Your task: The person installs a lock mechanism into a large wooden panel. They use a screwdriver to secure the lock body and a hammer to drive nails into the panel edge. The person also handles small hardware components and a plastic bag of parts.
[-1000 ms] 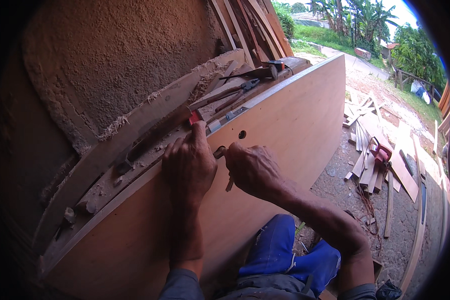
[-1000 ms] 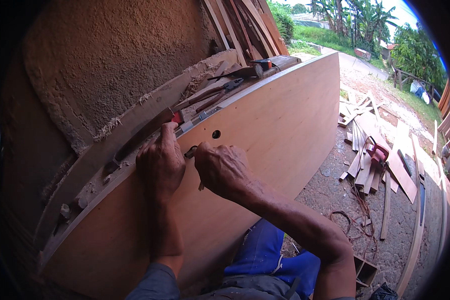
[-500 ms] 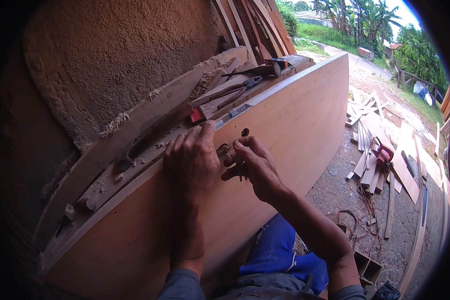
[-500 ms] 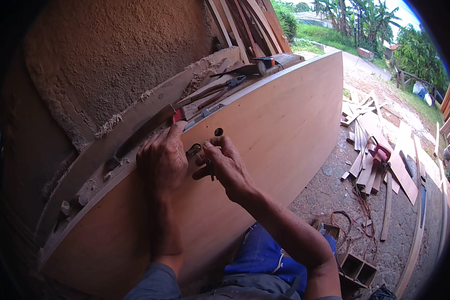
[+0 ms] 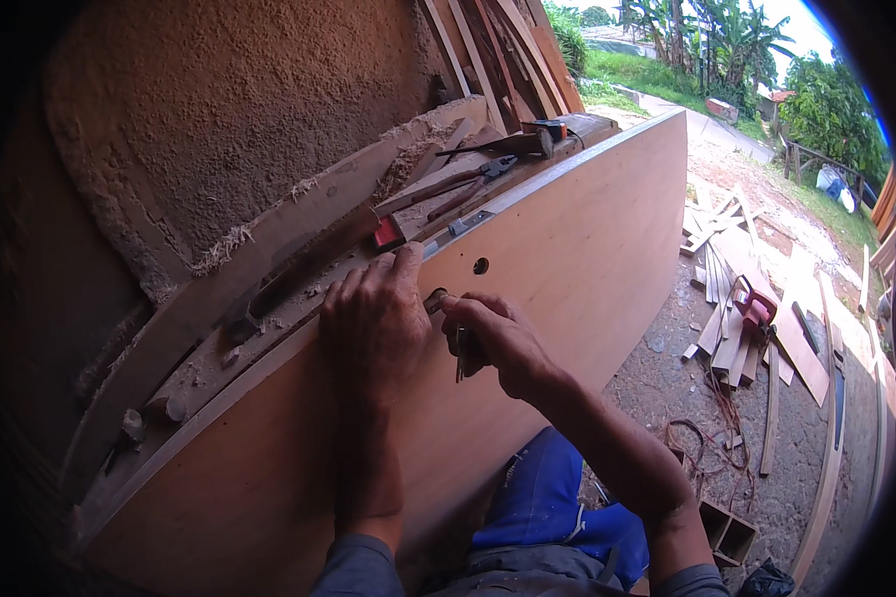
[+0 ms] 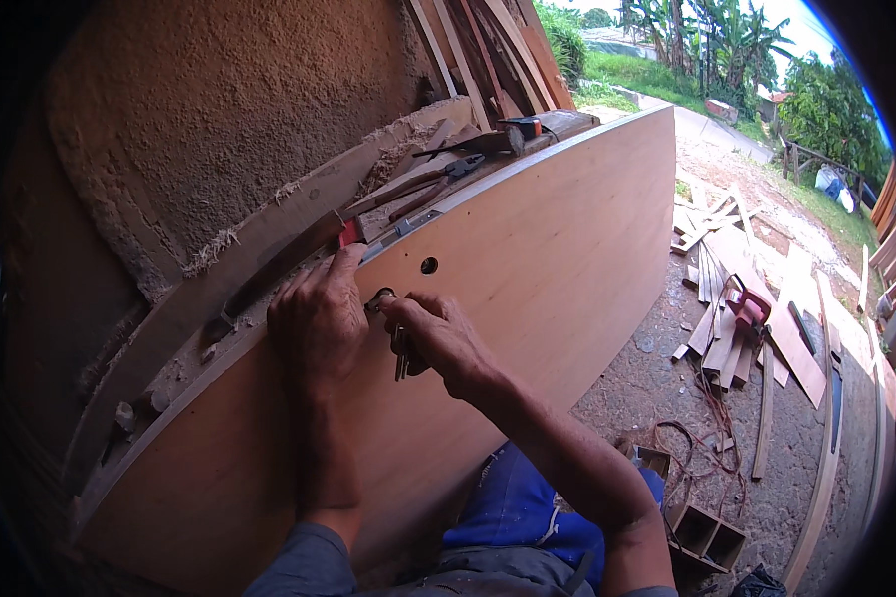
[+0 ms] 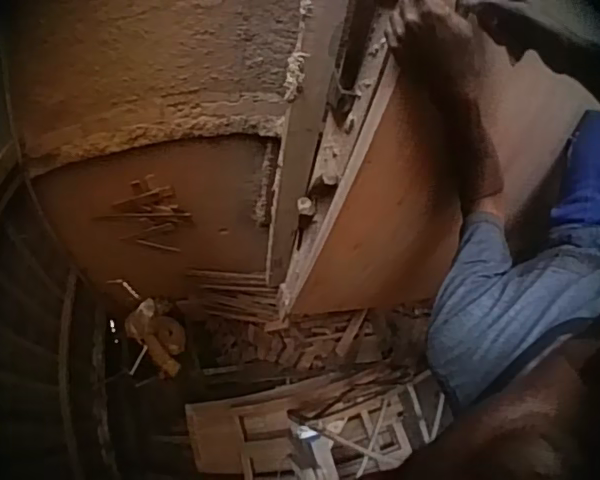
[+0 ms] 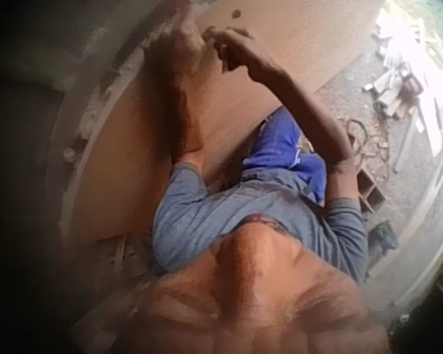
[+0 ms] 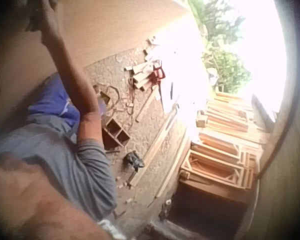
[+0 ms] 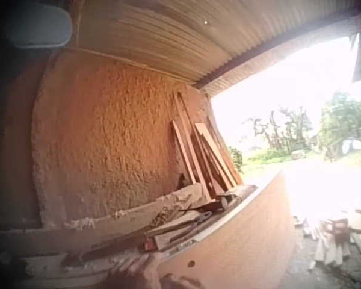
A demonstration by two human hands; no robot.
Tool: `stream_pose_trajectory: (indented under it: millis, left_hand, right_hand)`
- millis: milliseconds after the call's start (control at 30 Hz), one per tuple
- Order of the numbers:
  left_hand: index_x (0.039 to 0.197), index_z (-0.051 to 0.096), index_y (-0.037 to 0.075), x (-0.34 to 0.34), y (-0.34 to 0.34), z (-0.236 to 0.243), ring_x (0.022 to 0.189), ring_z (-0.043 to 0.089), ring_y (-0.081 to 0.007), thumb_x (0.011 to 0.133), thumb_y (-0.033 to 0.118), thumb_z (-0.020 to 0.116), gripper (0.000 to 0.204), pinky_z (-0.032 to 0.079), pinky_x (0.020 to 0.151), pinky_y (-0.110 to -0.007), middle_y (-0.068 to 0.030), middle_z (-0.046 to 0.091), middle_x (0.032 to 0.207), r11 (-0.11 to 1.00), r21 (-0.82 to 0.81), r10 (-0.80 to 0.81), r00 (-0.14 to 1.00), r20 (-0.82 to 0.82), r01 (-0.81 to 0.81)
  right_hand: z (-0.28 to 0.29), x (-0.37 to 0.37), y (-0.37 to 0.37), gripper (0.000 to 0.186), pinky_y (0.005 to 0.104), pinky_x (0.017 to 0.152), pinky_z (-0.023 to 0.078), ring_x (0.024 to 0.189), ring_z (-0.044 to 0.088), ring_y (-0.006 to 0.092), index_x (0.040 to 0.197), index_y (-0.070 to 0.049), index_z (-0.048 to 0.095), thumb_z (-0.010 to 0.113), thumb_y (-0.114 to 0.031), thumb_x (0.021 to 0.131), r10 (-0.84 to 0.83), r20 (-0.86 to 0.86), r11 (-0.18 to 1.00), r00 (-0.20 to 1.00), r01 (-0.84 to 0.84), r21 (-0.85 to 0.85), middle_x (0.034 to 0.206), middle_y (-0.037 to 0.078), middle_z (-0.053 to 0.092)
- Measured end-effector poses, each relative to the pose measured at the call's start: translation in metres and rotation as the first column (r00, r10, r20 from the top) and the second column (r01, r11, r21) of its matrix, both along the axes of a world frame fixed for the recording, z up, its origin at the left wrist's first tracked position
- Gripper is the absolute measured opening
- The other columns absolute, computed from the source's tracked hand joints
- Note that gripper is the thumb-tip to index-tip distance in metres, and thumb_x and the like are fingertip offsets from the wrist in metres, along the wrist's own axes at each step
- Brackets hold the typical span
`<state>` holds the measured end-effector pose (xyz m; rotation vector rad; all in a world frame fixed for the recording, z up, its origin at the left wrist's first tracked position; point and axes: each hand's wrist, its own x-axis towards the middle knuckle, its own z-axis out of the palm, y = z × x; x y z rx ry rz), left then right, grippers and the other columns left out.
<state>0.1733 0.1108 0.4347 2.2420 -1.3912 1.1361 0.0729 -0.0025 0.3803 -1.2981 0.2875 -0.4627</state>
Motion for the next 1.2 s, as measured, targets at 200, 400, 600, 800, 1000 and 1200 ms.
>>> stream_pose_trajectory:
  millis: [200,400,600,800,1000,1200]
  left_hand:
    - [0.116,0.063,0.012,0.003,-0.002,-0.001,0.085,0.068,-0.0380,0.097,0.011,0.049,0.023,0.052,0.075,-0.051,-0.0152,0.071,0.091,0.998,-0.048,-0.050,0.998,-0.027,0.048]
    - [0.114,0.061,0.010,0.006,0.000,0.001,0.087,0.070,-0.0326,0.088,0.008,0.056,0.026,0.054,0.078,-0.046,-0.0108,0.071,0.096,1.000,-0.007,0.001,1.000,-0.004,-0.001]
    - [0.114,0.061,0.010,0.005,-0.001,-0.001,0.086,0.070,-0.0317,0.089,0.007,0.056,0.026,0.053,0.076,-0.045,-0.0100,0.071,0.096,1.000,0.006,0.023,1.000,0.003,-0.023]
    - [0.110,0.060,0.010,0.004,-0.002,-0.002,0.084,0.070,-0.0326,0.088,0.008,0.057,0.022,0.053,0.075,-0.046,-0.0100,0.071,0.096,1.000,-0.027,-0.001,1.000,0.013,0.001]
    - [0.110,0.060,0.009,0.004,-0.003,-0.002,0.084,0.069,-0.0333,0.088,0.009,0.057,0.022,0.052,0.075,-0.047,-0.0117,0.071,0.094,0.999,-0.027,-0.031,0.999,0.028,0.032]
    - [0.112,0.059,0.010,0.004,-0.004,-0.003,0.086,0.069,-0.0332,0.090,0.009,0.056,0.022,0.051,0.074,-0.048,-0.0133,0.070,0.092,0.999,-0.050,-0.011,1.000,-0.016,0.011]
  right_hand:
    - [-0.020,0.007,0.016,0.041,0.0336,0.058,0.057,0.056,0.059,0.0176,0.101,-0.005,0.059,0.056,-0.045,0.102,0.055,0.211,0.916,0.976,-0.134,0.379,0.069,0.007,0.058]
    - [-0.004,-0.006,0.008,0.036,0.0386,0.061,0.053,0.063,0.062,0.0266,0.102,-0.003,0.051,0.060,-0.038,0.101,-0.247,0.213,0.801,0.945,0.323,-0.504,0.091,0.016,0.062]
    - [0.007,-0.009,0.000,0.030,0.0470,0.062,0.047,0.068,0.063,0.0394,0.099,-0.002,0.050,0.063,-0.029,0.098,-0.323,0.187,0.204,0.928,0.261,-0.944,0.085,0.019,0.063]
    - [0.009,-0.006,-0.005,0.039,0.0422,0.057,0.052,0.065,0.068,0.0294,0.100,0.001,0.057,0.053,-0.037,0.103,-0.174,-0.011,0.651,0.985,0.107,-0.751,0.073,0.015,0.067]
    - [-0.005,-0.003,0.001,0.054,0.0265,0.056,0.052,0.058,0.062,0.0120,0.100,-0.003,0.061,0.046,-0.055,0.105,0.036,0.068,0.988,0.997,-0.025,-0.151,0.077,0.009,0.066]
    - [-0.001,-0.004,0.005,0.055,0.0280,0.058,0.054,0.060,0.064,0.0149,0.098,-0.001,0.062,0.046,-0.054,0.105,0.027,0.053,0.999,0.998,-0.025,-0.033,0.075,0.011,0.066]
